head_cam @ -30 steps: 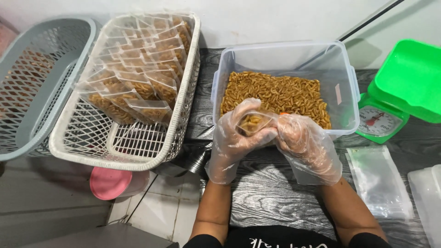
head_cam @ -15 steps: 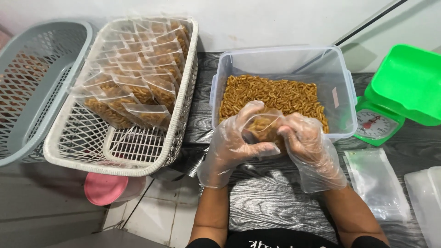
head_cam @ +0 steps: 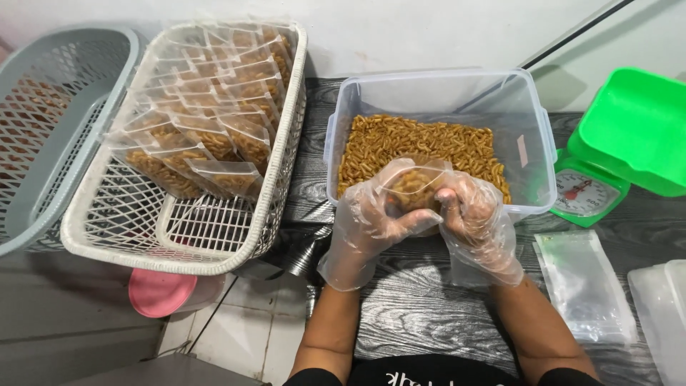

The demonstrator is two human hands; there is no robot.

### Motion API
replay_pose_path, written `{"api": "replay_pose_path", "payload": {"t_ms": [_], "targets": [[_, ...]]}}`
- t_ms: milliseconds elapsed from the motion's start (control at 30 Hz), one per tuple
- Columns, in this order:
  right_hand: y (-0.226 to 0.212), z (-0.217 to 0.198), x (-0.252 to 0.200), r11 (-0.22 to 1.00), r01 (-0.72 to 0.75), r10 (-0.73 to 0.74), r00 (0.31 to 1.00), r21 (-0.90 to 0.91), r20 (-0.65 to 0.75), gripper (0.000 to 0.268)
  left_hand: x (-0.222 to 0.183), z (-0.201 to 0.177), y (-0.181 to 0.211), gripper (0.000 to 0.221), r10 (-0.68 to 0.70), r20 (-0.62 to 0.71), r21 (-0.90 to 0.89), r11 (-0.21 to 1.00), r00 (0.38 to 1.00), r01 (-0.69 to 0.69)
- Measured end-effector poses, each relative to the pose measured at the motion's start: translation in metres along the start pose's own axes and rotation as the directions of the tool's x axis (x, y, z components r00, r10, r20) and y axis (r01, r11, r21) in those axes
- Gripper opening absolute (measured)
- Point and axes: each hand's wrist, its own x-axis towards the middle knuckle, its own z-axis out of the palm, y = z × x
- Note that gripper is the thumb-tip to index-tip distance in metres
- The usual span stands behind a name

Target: Packaging dried mealworms into small plastic bags using a scoop and sealing them for retail.

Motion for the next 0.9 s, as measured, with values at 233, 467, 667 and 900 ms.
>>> {"api": "replay_pose_path", "payload": {"t_ms": [233, 467, 667, 900], "targets": [[0.006, 0.002, 0.005, 0.882, 0.306, -0.311, 0.949, -0.359, 0.044, 0.023, 0.006, 0.023, -0.035, 0.079, 0.422, -0.184, 0.207, 0.900, 0.888, -0.384], [0.000, 0.012, 0.017, 0.980, 0.053, -0.059, 0.998, -0.193, -0.026, 0.035, 0.016, 0.025, -0.039, 0.064, 0.246, -0.285, -0.004, 0.966, 0.927, -0.258], [0.011, 0.023, 0.029, 0.959, 0.117, -0.131, 0.991, -0.260, -0.039, 0.034, 0.028, 0.027, -0.047, 0.061, 0.201, -0.263, 0.007, 0.978, 0.944, -0.207], [0.043, 0.030, 0.044, 0.961, 0.145, -0.163, 0.985, -0.234, -0.061, 0.035, 0.044, 0.038, -0.059, 0.063, 0.171, -0.265, 0.018, 0.985, 0.949, -0.172]]}}
